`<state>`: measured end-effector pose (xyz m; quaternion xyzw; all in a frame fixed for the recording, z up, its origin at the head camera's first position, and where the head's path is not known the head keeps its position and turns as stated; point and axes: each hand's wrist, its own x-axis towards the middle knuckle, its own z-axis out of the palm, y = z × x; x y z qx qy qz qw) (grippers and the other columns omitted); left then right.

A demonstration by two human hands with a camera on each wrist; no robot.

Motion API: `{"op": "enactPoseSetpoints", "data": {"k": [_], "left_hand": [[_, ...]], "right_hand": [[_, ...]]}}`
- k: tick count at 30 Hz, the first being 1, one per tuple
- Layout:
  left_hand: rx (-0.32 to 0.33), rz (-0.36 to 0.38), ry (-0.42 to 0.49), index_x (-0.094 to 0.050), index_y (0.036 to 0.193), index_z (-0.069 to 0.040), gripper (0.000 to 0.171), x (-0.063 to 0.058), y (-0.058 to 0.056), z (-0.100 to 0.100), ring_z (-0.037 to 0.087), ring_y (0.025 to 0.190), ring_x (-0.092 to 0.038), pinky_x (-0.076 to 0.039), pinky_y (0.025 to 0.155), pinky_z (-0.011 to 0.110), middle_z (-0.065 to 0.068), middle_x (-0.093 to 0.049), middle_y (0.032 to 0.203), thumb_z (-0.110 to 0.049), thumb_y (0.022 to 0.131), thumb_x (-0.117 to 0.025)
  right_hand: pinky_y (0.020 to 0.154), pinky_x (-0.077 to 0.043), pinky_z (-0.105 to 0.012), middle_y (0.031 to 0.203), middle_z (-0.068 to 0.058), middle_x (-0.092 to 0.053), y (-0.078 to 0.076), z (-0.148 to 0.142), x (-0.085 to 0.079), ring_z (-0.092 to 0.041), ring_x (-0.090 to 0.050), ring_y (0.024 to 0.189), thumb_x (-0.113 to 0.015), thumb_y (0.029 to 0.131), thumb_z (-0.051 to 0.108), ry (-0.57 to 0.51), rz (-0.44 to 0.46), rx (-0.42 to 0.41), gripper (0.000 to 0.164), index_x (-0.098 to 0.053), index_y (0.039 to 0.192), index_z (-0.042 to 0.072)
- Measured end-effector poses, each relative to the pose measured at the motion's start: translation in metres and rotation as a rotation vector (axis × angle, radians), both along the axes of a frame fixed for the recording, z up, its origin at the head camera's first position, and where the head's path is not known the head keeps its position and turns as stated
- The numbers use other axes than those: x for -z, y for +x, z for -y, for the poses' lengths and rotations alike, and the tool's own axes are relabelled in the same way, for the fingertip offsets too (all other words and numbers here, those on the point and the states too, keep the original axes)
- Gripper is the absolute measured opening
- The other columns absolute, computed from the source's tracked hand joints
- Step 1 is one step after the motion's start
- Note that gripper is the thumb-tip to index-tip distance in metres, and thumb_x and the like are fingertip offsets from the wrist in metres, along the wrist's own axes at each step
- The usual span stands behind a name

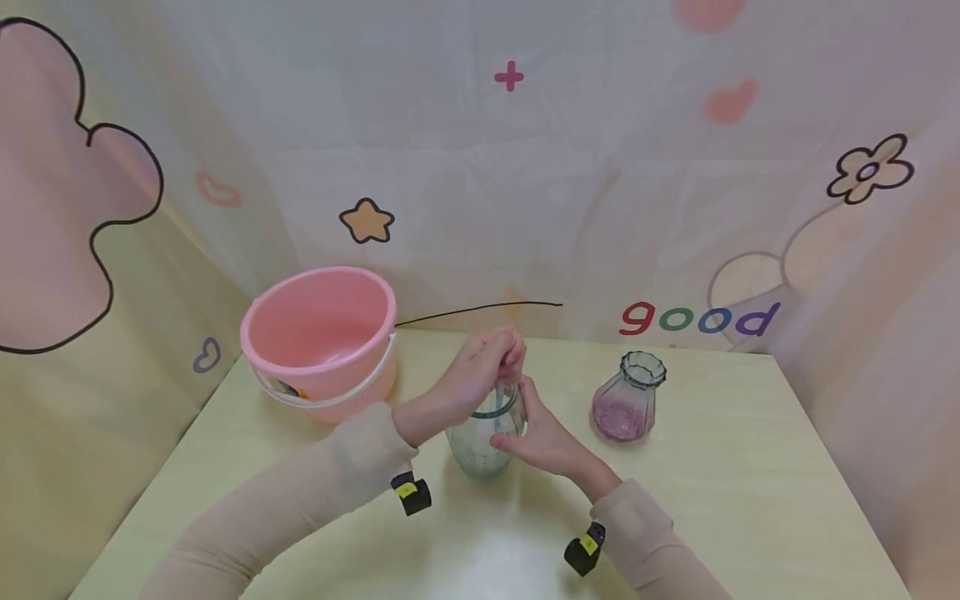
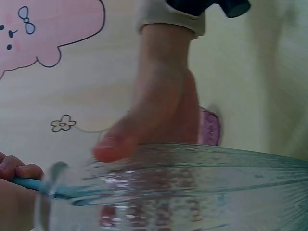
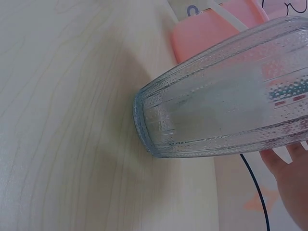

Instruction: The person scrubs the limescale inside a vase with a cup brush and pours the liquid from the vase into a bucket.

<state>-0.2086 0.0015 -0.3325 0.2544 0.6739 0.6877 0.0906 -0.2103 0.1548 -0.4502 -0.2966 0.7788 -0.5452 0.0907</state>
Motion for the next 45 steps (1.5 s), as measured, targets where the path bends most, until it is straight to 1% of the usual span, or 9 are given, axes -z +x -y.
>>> {"op": "enactPoseSetpoints", "data": {"k": [3, 10, 15, 18, 24, 31, 34, 40, 45], "left_hand": [[-0.006, 0.018, -0.066, -0.037, 0.068, -0.008, 0.026, 0.012, 0.0, -0.002, 0.014, 0.055, -0.031, -0.029, 0.054, 0.025, 0.001, -0.034, 0.061, -0.013, 0.092, -0.028], [0.017, 0.004, -0.07, -0.036, 0.069, -0.007, 0.027, 0.016, -0.004, -0.002, 0.013, 0.054, -0.03, -0.029, 0.052, 0.024, 0.001, -0.034, 0.062, -0.015, 0.093, -0.027], [-0.011, 0.026, -0.032, -0.035, 0.068, -0.008, 0.027, 0.015, -0.008, -0.002, 0.014, 0.057, -0.032, -0.031, 0.059, 0.027, 0.002, -0.035, 0.063, -0.013, 0.094, -0.027], [-0.027, 0.02, -0.011, -0.035, 0.068, -0.007, 0.028, 0.012, -0.009, 0.0, 0.015, 0.056, -0.031, -0.03, 0.059, 0.028, 0.003, -0.034, 0.062, -0.012, 0.094, -0.026], [-0.012, -0.023, 0.082, -0.031, 0.067, -0.005, 0.028, -0.001, -0.011, 0.003, 0.015, 0.054, -0.027, -0.027, 0.058, 0.028, 0.003, -0.03, 0.058, -0.01, 0.094, -0.025], [0.008, -0.117, 0.187, -0.029, 0.066, -0.004, 0.028, -0.022, -0.009, 0.004, 0.015, 0.051, -0.022, -0.024, 0.054, 0.028, 0.0, -0.026, 0.057, -0.012, 0.093, -0.025], [0.009, -0.153, 0.218, -0.029, 0.066, -0.004, 0.028, -0.033, -0.008, 0.006, 0.016, 0.051, -0.023, -0.024, 0.054, 0.028, 0.001, -0.026, 0.056, -0.013, 0.093, -0.027], [-0.004, -0.159, 0.278, -0.028, 0.064, -0.004, 0.027, -0.054, -0.005, 0.01, 0.016, 0.051, -0.023, -0.024, 0.054, 0.027, 0.0, -0.023, 0.055, -0.01, 0.09, -0.028], [-0.002, -0.158, 0.309, -0.029, 0.064, -0.004, 0.025, -0.059, -0.004, 0.011, 0.015, 0.05, -0.022, -0.023, 0.053, 0.027, 0.0, -0.023, 0.056, -0.007, 0.089, -0.028]], "right_hand": [[0.102, -0.015, -0.066, 0.153, -0.008, 0.014, 0.001, 0.001, 0.0, -0.034, 0.0, 0.138, -0.065, 0.085, 0.026, 0.008, 0.003, -0.001, 0.1, 0.015, 0.145, 0.025], [0.103, -0.015, -0.064, 0.153, -0.006, 0.012, 0.0, 0.0, 0.003, -0.032, -0.003, 0.138, -0.066, 0.084, 0.03, -0.001, 0.003, 0.001, 0.101, 0.014, 0.145, 0.026], [0.104, -0.013, -0.063, 0.152, -0.012, -0.001, 0.0, -0.001, 0.003, -0.033, -0.003, 0.138, -0.067, 0.083, 0.032, 0.011, -0.003, 0.019, 0.094, 0.002, 0.146, 0.018], [0.103, -0.018, -0.062, 0.148, -0.016, -0.014, 0.0, -0.001, 0.002, -0.035, -0.014, 0.136, -0.068, 0.083, 0.026, 0.01, -0.006, 0.026, 0.086, -0.007, 0.143, 0.016], [0.101, -0.023, -0.06, 0.144, -0.016, -0.024, -0.002, -0.001, 0.005, -0.037, -0.023, 0.133, -0.067, 0.081, 0.039, -0.04, -0.039, -0.016, 0.088, -0.008, 0.143, 0.019], [0.101, -0.022, -0.062, 0.145, -0.016, -0.026, -0.004, 0.001, 0.008, -0.043, -0.022, 0.132, -0.066, 0.079, 0.047, -0.096, -0.066, -0.029, 0.087, -0.012, 0.143, 0.022], [0.1, -0.022, -0.062, 0.145, -0.019, -0.025, -0.003, 0.002, 0.006, -0.041, -0.023, 0.133, -0.065, 0.078, 0.051, -0.102, -0.066, -0.026, 0.089, -0.011, 0.143, 0.022], [0.099, -0.026, -0.061, 0.145, -0.01, -0.027, -0.002, 0.004, 0.005, -0.033, -0.03, 0.13, -0.064, 0.077, 0.052, -0.114, -0.064, -0.025, 0.089, -0.012, 0.143, 0.022], [0.098, -0.028, -0.059, 0.144, -0.007, -0.028, -0.002, 0.004, 0.007, -0.029, -0.034, 0.128, -0.064, 0.078, 0.051, -0.108, -0.067, -0.019, 0.088, -0.013, 0.142, 0.022]]}}
